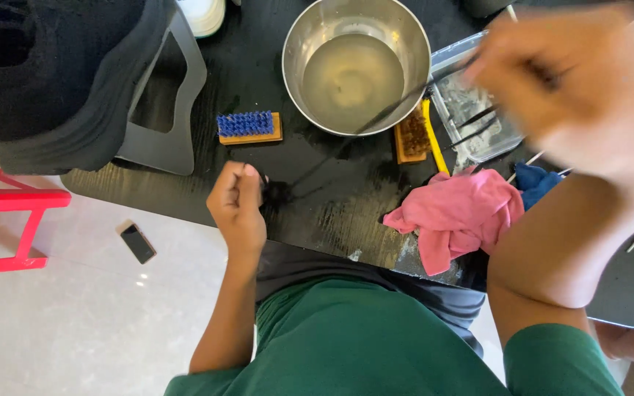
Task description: The person removes black shoelaces from a shoe and washes them by hand in a metal bowl of water. They scrub the laces, rinse them, and then place them into a plastic container. The person repeats this process with a second pair of laces.
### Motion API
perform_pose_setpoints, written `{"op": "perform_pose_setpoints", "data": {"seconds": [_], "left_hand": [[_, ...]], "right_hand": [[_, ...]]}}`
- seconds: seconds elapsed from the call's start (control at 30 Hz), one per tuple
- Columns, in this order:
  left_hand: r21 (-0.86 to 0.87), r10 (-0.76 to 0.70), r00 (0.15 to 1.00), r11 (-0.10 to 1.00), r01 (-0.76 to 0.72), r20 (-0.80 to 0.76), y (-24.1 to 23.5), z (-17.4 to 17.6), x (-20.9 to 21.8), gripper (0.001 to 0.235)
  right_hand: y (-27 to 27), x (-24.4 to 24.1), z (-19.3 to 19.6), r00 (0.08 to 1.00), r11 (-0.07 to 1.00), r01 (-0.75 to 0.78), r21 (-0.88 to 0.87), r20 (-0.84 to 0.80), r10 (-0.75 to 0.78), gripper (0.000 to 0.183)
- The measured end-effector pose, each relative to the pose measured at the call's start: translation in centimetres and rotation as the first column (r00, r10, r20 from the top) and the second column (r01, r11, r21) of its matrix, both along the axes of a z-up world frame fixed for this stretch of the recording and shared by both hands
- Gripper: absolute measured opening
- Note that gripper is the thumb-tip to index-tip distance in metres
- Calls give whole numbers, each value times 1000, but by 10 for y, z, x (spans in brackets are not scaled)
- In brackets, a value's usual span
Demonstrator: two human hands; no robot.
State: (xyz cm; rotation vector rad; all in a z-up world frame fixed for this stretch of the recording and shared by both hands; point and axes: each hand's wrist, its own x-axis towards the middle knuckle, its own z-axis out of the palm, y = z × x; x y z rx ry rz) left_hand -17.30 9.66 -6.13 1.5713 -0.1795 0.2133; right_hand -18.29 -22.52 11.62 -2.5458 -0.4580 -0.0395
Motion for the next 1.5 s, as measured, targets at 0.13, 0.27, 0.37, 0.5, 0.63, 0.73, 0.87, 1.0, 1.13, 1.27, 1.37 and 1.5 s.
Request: {"op": "perform_pose_setpoints", "data": {"seconds": [0.13, 0.27, 0.37, 0.5, 0.63, 0.73, 0.87, 1.0, 1.13, 1.27, 1.37, 1.5], "left_hand": [[278, 34, 988, 961, 10, -152, 13, -28, -12, 27], [260, -29, 989, 963, 66, -144, 15, -38, -17, 14], [434, -314, 939, 832, 345, -144, 6, 7, -13, 17], [708, -450, 891, 609, 358, -64, -13, 27, -9, 55], [598, -438, 874, 766, 238, 213, -47, 47, -14, 50], [419, -387, 880, 872, 254, 273, -73, 59, -16, 63], [240, -414, 860, 905, 352, 298, -101, 82, -7, 58], [210, -438, 807, 899, 384, 397, -114, 86, 5, 15], [148, -492, 797, 869, 471, 352, -108, 107, 7, 32], [15, -577, 746, 794, 608, 332, -115, 121, 14, 24], [94, -624, 706, 768, 634, 335, -125, 132, 20, 21], [74, -762, 571, 617, 784, 305, -142, 146, 32, 14]], "right_hand": [[-32, 6, -23, 965, 951, 262, 165, -22, -262, 31], [-50, 4, -45, 818, 746, 564, 355, -118, -563, 34], [-53, -4, -58, 665, 530, 715, 456, -208, -718, 40], [20, -18, 10, 946, 857, 158, 491, 175, -274, 36], [46, -28, 22, 972, 746, 186, 639, -8, -236, 21], [53, -32, 27, 991, 729, 94, 678, 7, -134, 11], [43, -26, 33, 980, 877, -193, 440, 122, 154, 13], [30, -28, 38, 956, 885, -287, 366, 160, 244, 14], [-4, -40, 30, 980, 961, -163, 224, 148, 132, 27], [-29, -28, 0, 987, 997, 70, -29, -145, -74, 47], [-33, -18, -46, 869, 953, 54, -298, -456, -191, 36], [-45, -29, -82, 814, 970, 226, -86, -530, -237, 19]]}}
